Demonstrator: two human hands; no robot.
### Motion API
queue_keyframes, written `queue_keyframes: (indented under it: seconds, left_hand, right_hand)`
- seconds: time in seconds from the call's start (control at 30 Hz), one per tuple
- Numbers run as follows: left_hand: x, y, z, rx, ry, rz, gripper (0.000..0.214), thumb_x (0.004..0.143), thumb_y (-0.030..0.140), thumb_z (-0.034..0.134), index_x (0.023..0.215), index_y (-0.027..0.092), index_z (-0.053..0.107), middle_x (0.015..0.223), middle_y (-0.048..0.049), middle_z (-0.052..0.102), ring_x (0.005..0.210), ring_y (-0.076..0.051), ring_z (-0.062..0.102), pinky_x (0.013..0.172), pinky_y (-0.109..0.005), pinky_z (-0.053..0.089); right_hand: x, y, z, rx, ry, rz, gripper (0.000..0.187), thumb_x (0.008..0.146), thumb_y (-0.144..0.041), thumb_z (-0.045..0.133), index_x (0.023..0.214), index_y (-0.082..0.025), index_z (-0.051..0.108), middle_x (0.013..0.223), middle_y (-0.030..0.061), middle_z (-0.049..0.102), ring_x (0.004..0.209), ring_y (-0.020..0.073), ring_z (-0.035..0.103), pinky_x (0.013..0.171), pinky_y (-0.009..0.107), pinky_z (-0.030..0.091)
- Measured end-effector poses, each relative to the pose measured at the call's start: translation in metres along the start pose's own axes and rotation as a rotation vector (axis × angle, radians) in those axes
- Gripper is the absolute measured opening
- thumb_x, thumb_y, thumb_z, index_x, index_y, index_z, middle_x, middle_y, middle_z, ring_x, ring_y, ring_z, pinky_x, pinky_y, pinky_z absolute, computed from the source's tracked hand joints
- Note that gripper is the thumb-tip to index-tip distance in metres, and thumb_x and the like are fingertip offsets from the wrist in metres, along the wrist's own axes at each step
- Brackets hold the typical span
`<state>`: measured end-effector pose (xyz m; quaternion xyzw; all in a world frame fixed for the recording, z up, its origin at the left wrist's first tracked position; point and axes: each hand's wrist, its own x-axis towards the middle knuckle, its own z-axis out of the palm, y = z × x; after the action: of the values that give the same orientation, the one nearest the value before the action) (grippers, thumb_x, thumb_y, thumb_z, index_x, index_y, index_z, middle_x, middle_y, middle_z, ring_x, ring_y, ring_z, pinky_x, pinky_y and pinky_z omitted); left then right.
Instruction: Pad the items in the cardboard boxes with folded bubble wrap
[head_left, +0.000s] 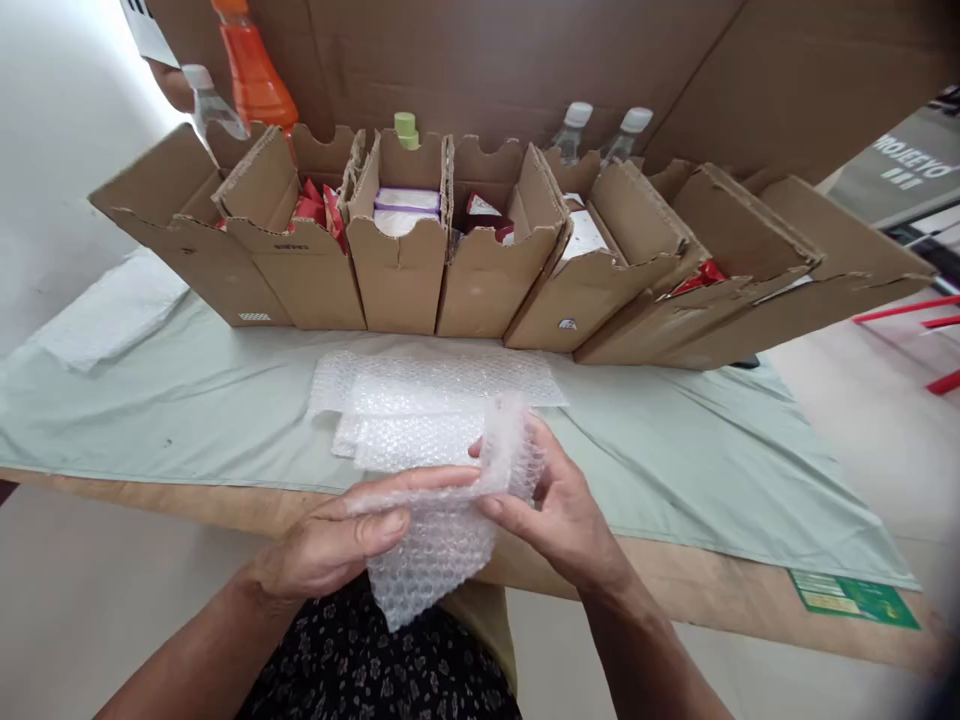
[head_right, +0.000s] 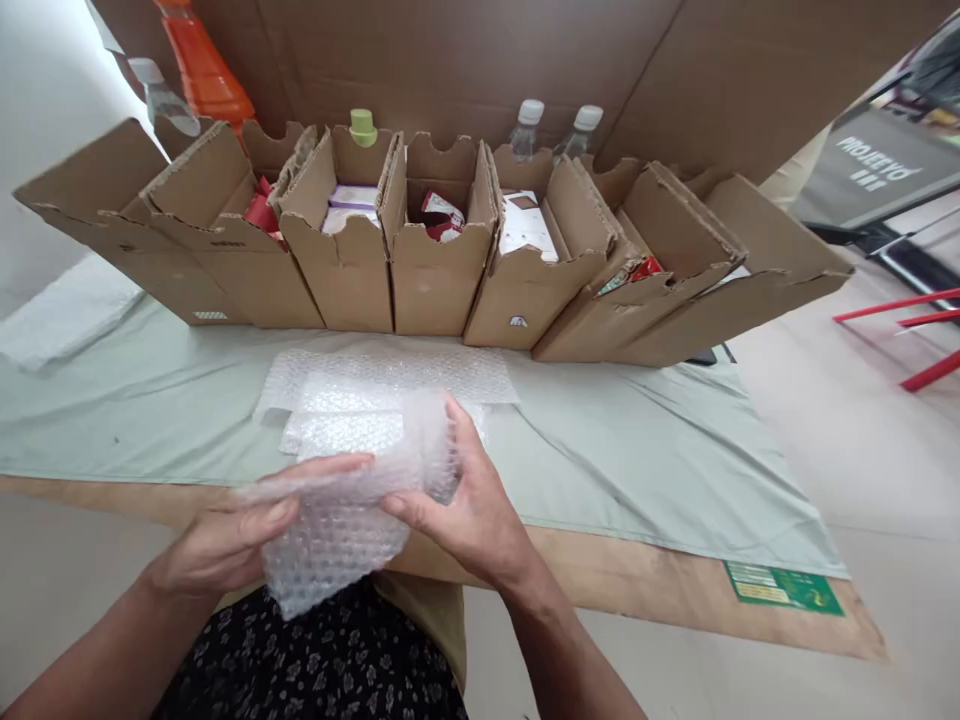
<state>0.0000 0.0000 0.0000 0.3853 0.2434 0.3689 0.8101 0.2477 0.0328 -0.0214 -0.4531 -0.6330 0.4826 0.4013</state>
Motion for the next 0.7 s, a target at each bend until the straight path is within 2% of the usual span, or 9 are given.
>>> queue_keyframes:
  seconds: [0.07,0.13,0.2,0.27,0.33,0.47,0.53,0.6,0.7]
  left_hand:
    - [-0.001,0.003,-0.003,0.011,0.001,-0.004,0.042,0.099,0.047,0.064,0.138,0.034,0.071,0.142,-0.0073,0.071,0.131,-0.033,0.066,0.112,-0.048,0.052]
    - [0.000,0.008,-0.012,0.134,0.139,0.026,0.038,0.097,0.047,0.069,0.131,0.032,0.076,0.137,-0.0084,0.073,0.126,-0.032,0.069,0.107,-0.044,0.055]
    - [0.004,0.016,-0.024,0.349,0.329,0.067,0.031,0.093,0.044,0.074,0.119,0.029,0.081,0.126,-0.0084,0.078,0.111,-0.027,0.073,0.096,-0.038,0.058]
    - [0.012,0.026,-0.033,0.539,0.469,0.110,0.024,0.090,0.040,0.078,0.109,0.026,0.083,0.106,-0.0065,0.081,0.088,-0.020,0.072,0.081,-0.031,0.059]
    - [0.021,0.036,-0.038,0.633,0.544,0.155,0.021,0.087,0.036,0.079,0.104,0.024,0.083,0.090,-0.0036,0.080,0.073,-0.016,0.068,0.070,-0.027,0.056]
    - [0.032,0.046,-0.032,0.631,0.541,0.250,0.021,0.086,0.033,0.079,0.105,0.024,0.082,0.092,-0.0028,0.080,0.075,-0.015,0.070,0.069,-0.025,0.057]
    - [0.031,0.046,-0.024,0.575,0.471,0.267,0.020,0.086,0.034,0.081,0.104,0.025,0.082,0.094,-0.0038,0.081,0.080,-0.018,0.073,0.071,-0.026,0.059]
    - [0.026,0.046,-0.017,0.512,0.406,0.272,0.020,0.085,0.037,0.083,0.101,0.025,0.083,0.091,-0.0038,0.081,0.079,-0.019,0.074,0.070,-0.027,0.060]
    - [0.021,0.054,-0.012,0.488,0.419,0.293,0.022,0.081,0.040,0.086,0.099,0.026,0.084,0.086,-0.0032,0.080,0.074,-0.019,0.072,0.066,-0.028,0.059]
  right_hand:
    - [0.001,-0.002,-0.002,0.070,-0.001,0.037,0.062,0.085,-0.050,0.082,0.138,-0.025,0.062,0.116,0.0100,0.076,0.097,0.0247,0.076,0.080,0.036,0.065]
    - [0.004,-0.001,-0.006,0.146,0.069,0.055,0.029,0.090,-0.042,0.076,0.111,-0.023,0.073,0.098,0.0059,0.078,0.085,0.0206,0.076,0.074,0.031,0.064]
    - [0.010,0.001,-0.011,0.158,0.164,0.061,0.018,0.090,-0.038,0.076,0.096,-0.022,0.074,0.087,0.0043,0.078,0.076,0.0184,0.073,0.068,0.029,0.062]
    - [0.019,0.003,-0.014,0.122,0.233,0.059,0.018,0.089,-0.037,0.076,0.097,-0.021,0.073,0.087,0.0044,0.078,0.076,0.0184,0.073,0.068,0.030,0.061]
    - [0.030,0.006,-0.016,0.097,0.258,0.041,0.027,0.090,-0.041,0.074,0.108,-0.021,0.072,0.091,0.0053,0.077,0.080,0.0198,0.073,0.070,0.032,0.062]
    - [0.048,0.011,-0.011,0.110,0.173,0.021,0.083,0.081,-0.065,0.077,0.148,-0.023,0.051,0.125,0.0133,0.072,0.105,0.0284,0.073,0.072,0.039,0.065]
    - [0.050,0.012,-0.004,0.065,0.119,0.025,0.104,0.073,-0.064,0.085,0.157,-0.024,0.040,0.143,0.0168,0.063,0.121,0.0322,0.068,0.084,0.043,0.065]
    - [0.049,0.013,0.001,0.058,0.106,0.034,0.098,0.076,-0.054,0.087,0.157,-0.025,0.041,0.143,0.0163,0.064,0.122,0.0312,0.068,0.093,0.045,0.063]
    - [0.048,0.013,0.000,0.146,0.182,0.028,0.058,0.087,-0.045,0.078,0.137,-0.023,0.059,0.111,0.0086,0.076,0.095,0.0239,0.075,0.085,0.042,0.064]
